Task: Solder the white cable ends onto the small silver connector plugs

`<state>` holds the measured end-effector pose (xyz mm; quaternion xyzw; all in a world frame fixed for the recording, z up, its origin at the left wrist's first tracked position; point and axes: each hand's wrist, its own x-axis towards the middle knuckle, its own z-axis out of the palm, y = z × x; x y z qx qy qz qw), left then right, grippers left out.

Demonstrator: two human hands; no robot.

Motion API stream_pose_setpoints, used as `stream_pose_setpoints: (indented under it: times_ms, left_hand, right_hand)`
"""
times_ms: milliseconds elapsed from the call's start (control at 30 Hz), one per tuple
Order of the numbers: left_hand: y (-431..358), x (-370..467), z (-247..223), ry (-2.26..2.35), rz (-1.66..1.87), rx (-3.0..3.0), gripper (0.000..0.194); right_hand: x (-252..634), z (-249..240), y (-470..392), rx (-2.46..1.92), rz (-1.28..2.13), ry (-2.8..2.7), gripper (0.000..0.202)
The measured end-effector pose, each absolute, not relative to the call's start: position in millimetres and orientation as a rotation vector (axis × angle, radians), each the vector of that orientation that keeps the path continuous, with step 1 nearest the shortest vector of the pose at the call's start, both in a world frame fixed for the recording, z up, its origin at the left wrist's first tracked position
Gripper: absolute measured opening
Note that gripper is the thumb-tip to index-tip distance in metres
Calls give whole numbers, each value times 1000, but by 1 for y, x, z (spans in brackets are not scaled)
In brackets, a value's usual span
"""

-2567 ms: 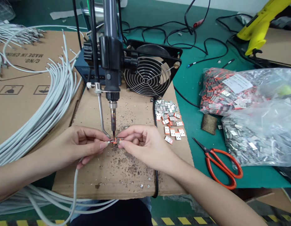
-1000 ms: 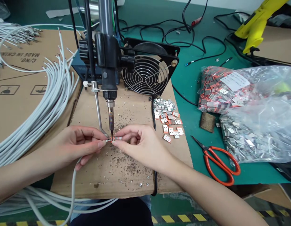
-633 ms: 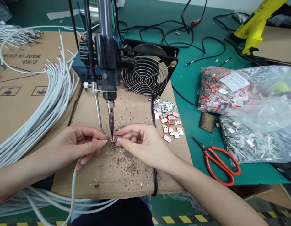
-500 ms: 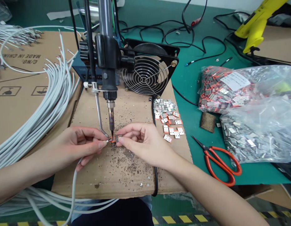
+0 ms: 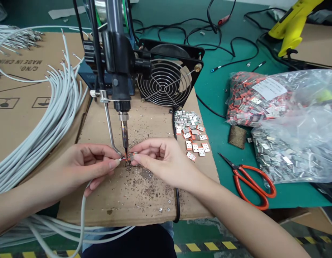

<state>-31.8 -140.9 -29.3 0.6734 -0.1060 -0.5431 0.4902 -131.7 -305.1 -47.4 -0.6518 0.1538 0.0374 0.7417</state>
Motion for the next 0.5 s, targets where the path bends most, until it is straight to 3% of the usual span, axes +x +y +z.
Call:
stream_pose_setpoints:
  times_ms: [500]
  left_hand:
    - [-142,-35,-28,-213,-1326,1503,8]
  right_hand:
    - [-133,-48,-308,-1361,113,324,8]
